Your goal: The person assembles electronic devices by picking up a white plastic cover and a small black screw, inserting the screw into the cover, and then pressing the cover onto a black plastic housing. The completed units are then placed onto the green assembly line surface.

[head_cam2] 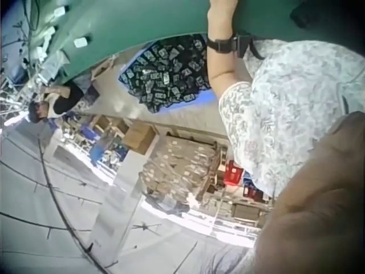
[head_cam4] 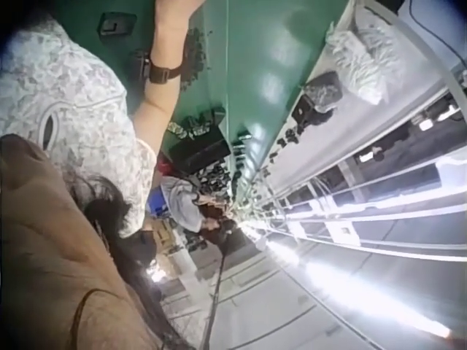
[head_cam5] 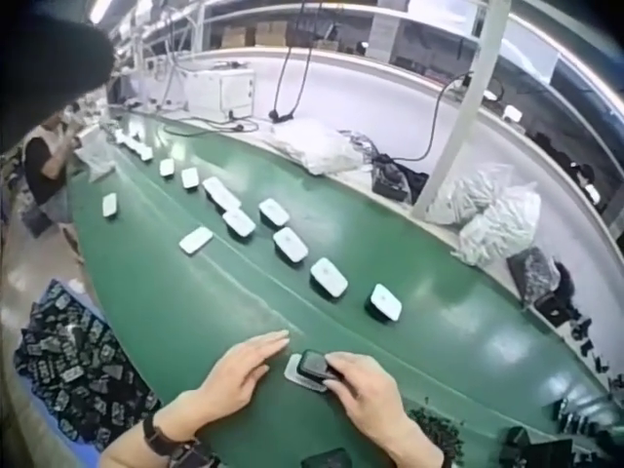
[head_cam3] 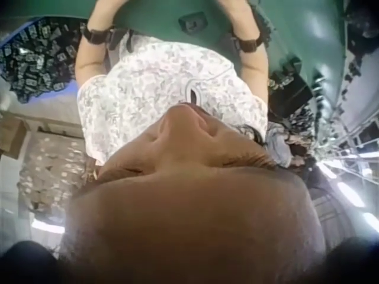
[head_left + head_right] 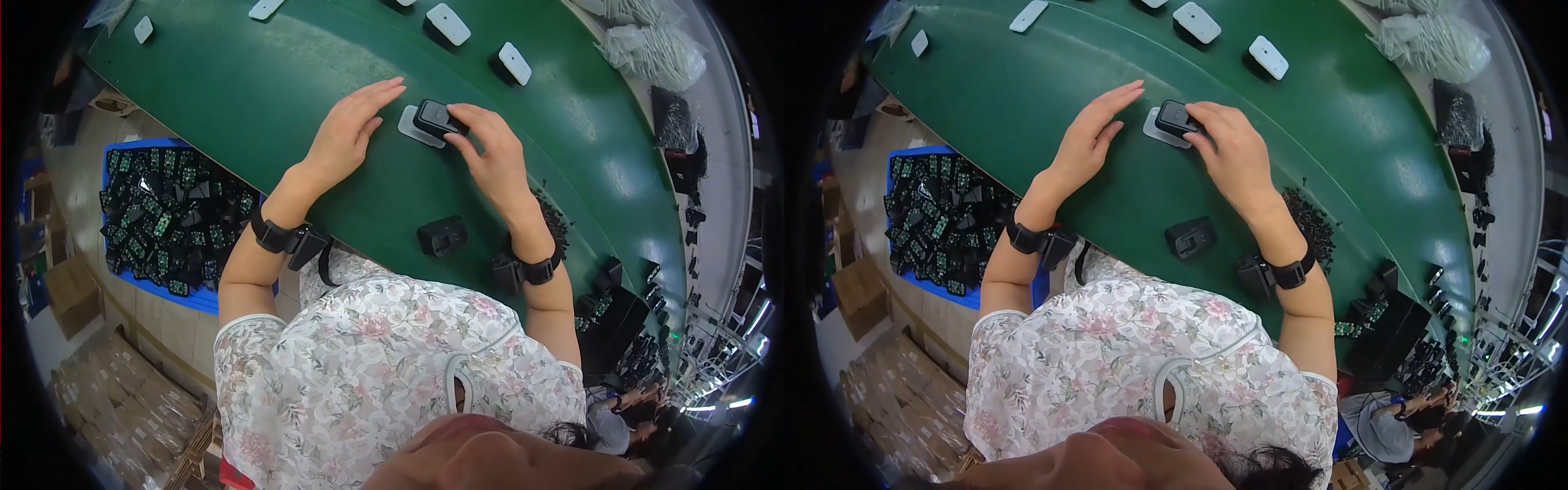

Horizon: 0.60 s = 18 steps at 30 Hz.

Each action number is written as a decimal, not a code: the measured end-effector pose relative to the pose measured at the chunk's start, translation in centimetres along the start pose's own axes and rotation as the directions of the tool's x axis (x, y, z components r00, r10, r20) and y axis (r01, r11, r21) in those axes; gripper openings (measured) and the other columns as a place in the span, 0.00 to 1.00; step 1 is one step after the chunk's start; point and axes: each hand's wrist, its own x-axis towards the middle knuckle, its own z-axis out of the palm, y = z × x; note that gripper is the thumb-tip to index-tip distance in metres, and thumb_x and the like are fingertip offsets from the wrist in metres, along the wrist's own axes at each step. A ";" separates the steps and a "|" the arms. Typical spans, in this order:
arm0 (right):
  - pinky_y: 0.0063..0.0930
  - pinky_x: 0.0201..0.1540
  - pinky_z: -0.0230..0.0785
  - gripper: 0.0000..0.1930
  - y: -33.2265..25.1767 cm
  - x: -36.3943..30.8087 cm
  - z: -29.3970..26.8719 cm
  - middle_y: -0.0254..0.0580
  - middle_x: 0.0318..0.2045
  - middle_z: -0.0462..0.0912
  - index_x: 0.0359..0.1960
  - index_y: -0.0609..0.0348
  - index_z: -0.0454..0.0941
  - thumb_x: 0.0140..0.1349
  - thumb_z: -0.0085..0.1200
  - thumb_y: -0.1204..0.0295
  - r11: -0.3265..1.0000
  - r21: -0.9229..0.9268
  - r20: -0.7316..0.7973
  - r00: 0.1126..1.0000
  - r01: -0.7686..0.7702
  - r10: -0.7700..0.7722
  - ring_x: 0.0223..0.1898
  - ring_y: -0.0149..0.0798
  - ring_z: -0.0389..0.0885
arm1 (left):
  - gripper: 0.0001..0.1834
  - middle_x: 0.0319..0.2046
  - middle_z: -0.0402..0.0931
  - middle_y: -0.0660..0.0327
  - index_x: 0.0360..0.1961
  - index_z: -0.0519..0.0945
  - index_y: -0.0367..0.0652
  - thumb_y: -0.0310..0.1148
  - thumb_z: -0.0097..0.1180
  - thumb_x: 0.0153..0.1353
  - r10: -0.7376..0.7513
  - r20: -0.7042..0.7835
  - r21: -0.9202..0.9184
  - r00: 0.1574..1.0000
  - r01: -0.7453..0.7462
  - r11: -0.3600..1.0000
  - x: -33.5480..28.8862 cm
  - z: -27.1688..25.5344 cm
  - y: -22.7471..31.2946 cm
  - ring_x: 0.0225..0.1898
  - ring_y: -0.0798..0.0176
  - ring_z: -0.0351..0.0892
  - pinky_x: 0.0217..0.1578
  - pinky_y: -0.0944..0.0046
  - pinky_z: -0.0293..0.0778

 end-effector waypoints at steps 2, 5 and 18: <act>0.33 0.49 0.72 0.18 -0.2 0.3 0.5 0.44 0.45 0.80 0.47 0.59 0.78 0.52 0.62 0.75 1.000 -0.009 0.015 1.000 0.013 -0.013 0.46 0.45 0.78 | 0.28 0.60 0.68 0.58 0.57 0.71 0.44 0.15 0.45 0.54 0.010 0.037 0.039 0.999 -0.011 0.999 -0.3 0.1 -0.1 0.62 0.54 0.66 0.60 0.56 0.62; 0.33 0.48 0.72 0.18 -0.9 0.8 1.2 0.43 0.45 0.80 0.47 0.58 0.78 0.53 0.62 0.74 0.999 -0.032 0.040 0.999 0.033 -0.032 0.45 0.44 0.79 | 0.29 0.60 0.68 0.61 0.58 0.71 0.46 0.15 0.42 0.54 0.025 0.089 0.084 0.996 -0.033 0.996 -0.2 0.1 0.1 0.63 0.56 0.65 0.60 0.56 0.61; 0.33 0.45 0.73 0.17 -1.2 0.4 1.5 0.41 0.44 0.80 0.46 0.58 0.78 0.53 0.61 0.73 0.983 -0.154 0.069 0.993 0.101 -0.091 0.44 0.43 0.78 | 0.30 0.60 0.70 0.67 0.57 0.73 0.50 0.15 0.42 0.53 0.049 0.197 0.279 0.979 -0.104 0.955 -0.7 0.6 0.2 0.63 0.59 0.65 0.62 0.52 0.57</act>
